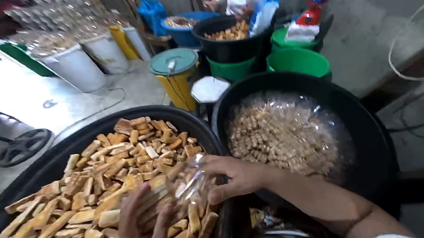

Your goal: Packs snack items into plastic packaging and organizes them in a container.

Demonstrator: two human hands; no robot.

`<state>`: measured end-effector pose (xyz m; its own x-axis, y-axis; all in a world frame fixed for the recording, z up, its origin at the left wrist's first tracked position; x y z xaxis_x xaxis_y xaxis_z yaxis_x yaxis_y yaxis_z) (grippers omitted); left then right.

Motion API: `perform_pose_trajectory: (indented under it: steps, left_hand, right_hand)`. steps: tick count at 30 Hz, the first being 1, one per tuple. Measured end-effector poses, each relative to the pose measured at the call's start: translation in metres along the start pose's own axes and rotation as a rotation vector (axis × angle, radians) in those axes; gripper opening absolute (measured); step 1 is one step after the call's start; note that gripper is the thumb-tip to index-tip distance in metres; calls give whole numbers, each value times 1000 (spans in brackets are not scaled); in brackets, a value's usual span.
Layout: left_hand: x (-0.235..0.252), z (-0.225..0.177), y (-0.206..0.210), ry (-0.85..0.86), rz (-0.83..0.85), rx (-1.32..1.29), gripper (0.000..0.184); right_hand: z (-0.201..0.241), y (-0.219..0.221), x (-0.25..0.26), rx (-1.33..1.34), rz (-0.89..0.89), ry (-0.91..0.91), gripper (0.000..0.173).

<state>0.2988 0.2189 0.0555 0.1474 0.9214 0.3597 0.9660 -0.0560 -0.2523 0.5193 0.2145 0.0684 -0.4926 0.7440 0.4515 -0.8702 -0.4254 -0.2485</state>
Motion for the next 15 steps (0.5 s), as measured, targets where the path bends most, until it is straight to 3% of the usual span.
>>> perform_pose_trajectory:
  steps: [4, 8, 9, 11, 13, 15]
  left_hand:
    - [-2, -17, 58, 105, 164, 64, 48]
    - [22, -28, 110, -12, 441, -201, 63]
    - [28, -26, 121, -63, 509, -232, 67]
    - [33, -15, 141, -124, 625, -144, 57]
    - [30, 0, 163, -27, 816, 144, 36]
    - [18, 5, 192, 93, 1072, 423, 25]
  right_hand:
    - [4, -14, -17, 205, -287, 153, 17]
    - [0, -67, -73, 389, -426, -86, 13]
    - [2, -84, -94, 294, -493, -116, 12]
    - [8, -113, -142, -217, -635, -42, 14]
    - [8, -129, -187, -638, -671, 117, 19]
    - [5, -136, -227, -780, -676, 258, 21]
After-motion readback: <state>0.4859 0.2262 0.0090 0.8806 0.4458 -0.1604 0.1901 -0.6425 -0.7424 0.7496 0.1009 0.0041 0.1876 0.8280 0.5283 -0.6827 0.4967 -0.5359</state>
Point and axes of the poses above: each hand's wrist, its own x-axis towards the middle knuckle, its own y-axis out of the palm, z = x × y, the point moved 4 cm from there along x, towards the middle knuckle, and after that the axes turned 10 degrees about -y, right-handed, at the moved point
